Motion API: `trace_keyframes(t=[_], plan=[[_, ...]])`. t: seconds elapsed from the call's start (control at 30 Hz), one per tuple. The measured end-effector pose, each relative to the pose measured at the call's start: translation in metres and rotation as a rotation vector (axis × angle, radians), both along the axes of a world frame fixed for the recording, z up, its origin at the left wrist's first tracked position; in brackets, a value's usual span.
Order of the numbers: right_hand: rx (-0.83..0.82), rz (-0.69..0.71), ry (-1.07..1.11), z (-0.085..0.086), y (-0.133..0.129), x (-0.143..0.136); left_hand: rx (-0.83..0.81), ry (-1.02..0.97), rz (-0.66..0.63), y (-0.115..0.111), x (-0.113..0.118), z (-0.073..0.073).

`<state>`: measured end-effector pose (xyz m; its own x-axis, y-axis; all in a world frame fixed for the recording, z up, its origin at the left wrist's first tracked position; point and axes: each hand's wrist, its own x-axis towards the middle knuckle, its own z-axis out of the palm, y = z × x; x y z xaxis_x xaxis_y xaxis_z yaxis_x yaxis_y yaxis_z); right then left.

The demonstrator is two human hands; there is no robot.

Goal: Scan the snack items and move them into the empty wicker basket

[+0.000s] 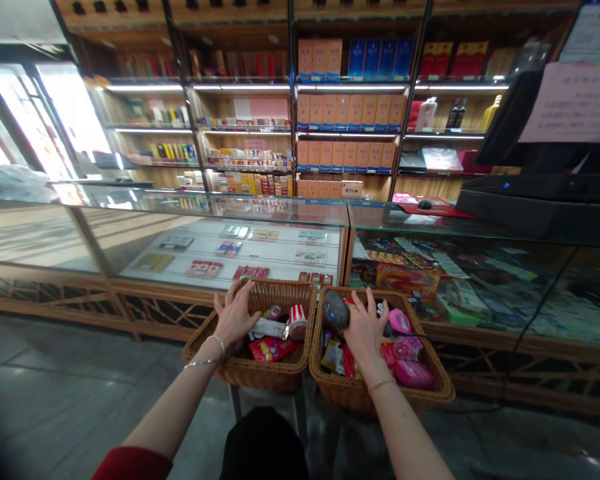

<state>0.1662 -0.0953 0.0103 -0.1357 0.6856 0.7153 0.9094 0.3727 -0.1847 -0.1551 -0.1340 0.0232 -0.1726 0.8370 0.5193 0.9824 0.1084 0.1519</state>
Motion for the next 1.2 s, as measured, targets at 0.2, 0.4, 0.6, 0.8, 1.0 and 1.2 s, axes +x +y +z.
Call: trace_keyframes(t=[0.2, 0.4, 0.6, 0.8, 1.0, 1.2], plan=[[0.007, -0.007, -0.027, -0.006, 0.003, 0.004, 0.038, 0.06, 0.069, 0.008, 0.014, -0.004], [0.035, -0.02, -0.054, -0.013, 0.012, 0.014, 0.017, 0.064, 0.061, 0.017, 0.03, -0.002], [0.024, -0.084, -0.021, -0.002, 0.017, 0.03, 0.03, 0.071, 0.004, 0.034, 0.062, 0.006], [0.034, -0.155, 0.001, 0.0, 0.027, 0.059, 0.021, 0.096, -0.145, 0.06, 0.114, 0.008], [-0.002, -0.216, -0.026, -0.007, 0.033, 0.082, -0.013, 0.113, -0.258, 0.086, 0.158, 0.003], [-0.004, -0.219, -0.01, -0.021, 0.037, 0.086, -0.14, 0.282, -0.262, 0.114, 0.175, -0.004]])
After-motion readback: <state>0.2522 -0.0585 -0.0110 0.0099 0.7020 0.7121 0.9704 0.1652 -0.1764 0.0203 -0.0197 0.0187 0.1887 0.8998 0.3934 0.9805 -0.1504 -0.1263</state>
